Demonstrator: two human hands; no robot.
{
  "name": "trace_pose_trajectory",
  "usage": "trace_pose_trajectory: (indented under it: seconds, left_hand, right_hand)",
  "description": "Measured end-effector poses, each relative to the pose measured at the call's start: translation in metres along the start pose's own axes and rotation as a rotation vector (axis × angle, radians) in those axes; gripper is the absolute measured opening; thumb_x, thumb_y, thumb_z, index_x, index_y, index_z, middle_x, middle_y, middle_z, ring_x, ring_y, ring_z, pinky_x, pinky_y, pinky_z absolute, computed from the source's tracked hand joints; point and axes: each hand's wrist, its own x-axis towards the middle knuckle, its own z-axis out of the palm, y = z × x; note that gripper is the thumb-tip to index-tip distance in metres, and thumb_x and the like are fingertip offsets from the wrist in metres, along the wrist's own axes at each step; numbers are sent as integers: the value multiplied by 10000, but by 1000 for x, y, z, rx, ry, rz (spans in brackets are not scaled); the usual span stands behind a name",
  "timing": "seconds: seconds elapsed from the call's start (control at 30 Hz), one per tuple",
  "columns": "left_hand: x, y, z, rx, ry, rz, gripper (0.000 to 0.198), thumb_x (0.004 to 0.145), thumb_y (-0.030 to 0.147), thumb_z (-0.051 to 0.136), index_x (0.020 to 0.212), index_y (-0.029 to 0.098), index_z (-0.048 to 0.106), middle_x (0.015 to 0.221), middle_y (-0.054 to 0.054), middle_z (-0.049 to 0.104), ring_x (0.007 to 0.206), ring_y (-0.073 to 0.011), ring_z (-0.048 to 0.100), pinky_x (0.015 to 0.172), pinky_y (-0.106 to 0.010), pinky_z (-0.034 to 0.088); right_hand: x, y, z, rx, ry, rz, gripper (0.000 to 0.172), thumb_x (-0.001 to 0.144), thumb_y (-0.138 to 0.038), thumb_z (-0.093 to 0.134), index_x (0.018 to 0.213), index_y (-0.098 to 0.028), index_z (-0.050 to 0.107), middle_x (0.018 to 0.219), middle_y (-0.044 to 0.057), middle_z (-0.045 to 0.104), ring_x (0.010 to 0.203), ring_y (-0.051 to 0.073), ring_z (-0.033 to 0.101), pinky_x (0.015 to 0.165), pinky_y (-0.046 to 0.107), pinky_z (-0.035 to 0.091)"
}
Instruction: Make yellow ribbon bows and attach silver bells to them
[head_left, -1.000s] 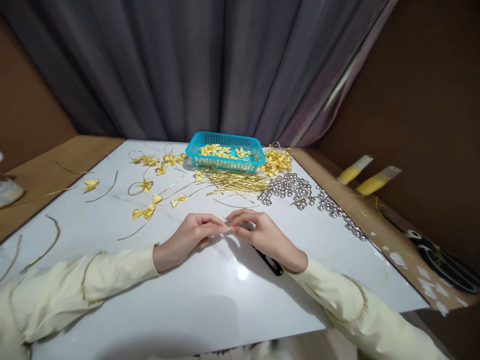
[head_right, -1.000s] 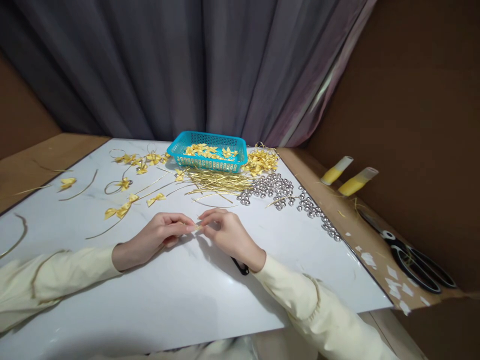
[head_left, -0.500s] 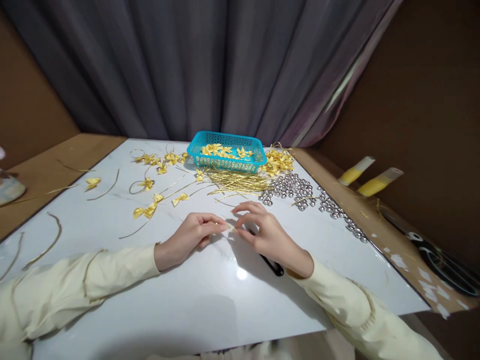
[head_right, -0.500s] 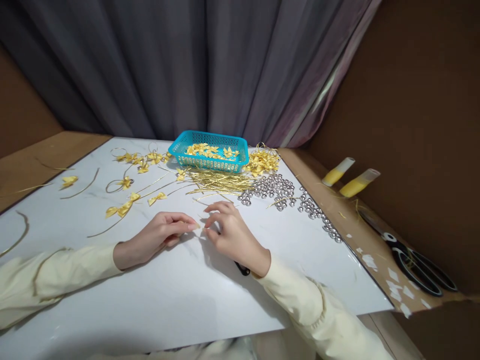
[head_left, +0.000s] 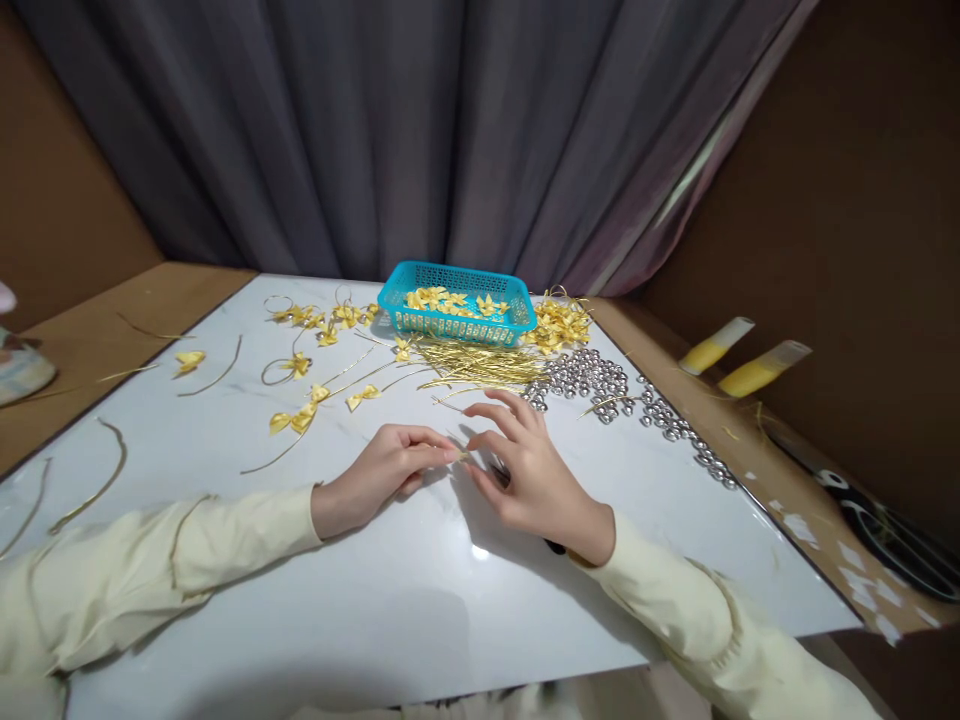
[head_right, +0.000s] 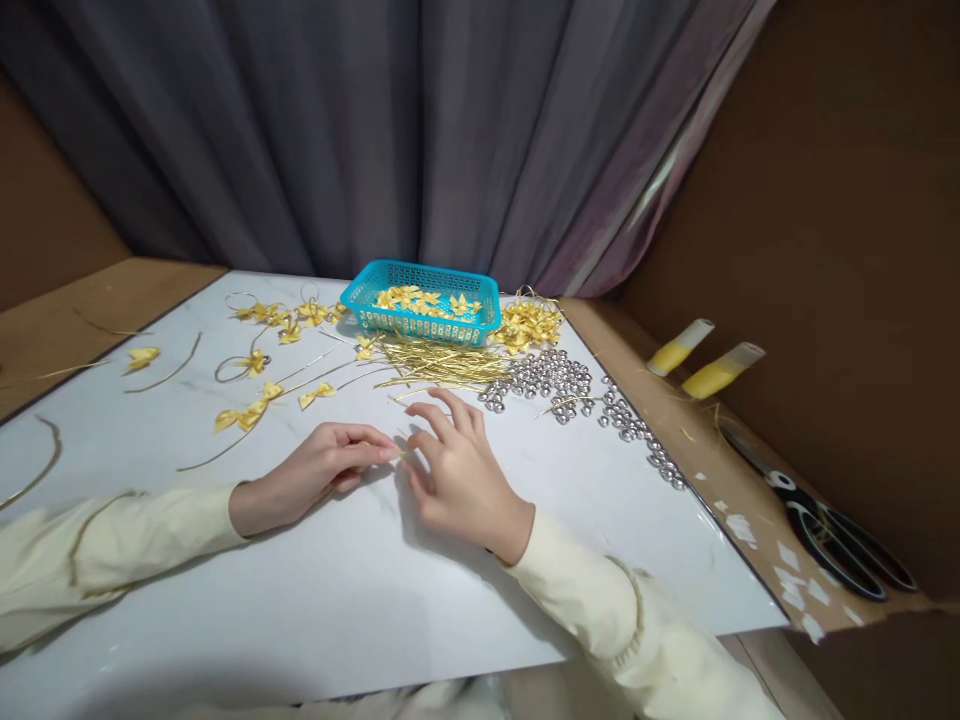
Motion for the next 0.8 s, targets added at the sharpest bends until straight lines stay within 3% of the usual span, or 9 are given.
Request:
trace_pose_trajectory:
  seconds: [0.43,0.8]
  left_hand:
    - [0,1,1,28,1,-5,171,718,279,662,746,111,664,437,72,380,367,-32,253,373,-208,149]
    - [3,-2,-1,40,-18,13,151,735,266,634,717,116,645,540,38,455,378,-26,258,374,-214,148]
  right_hand:
    - [-1,-2,5,-188,-12,-152,200,754,-75,518,912,-113,636,1190,123,567,1273,347,304,946,507,300]
    - [-1,-2,8,-385,-43,-250,244,854,-57,451,984,-111,651,1220,96,558,1287,331,298,1003,506,275]
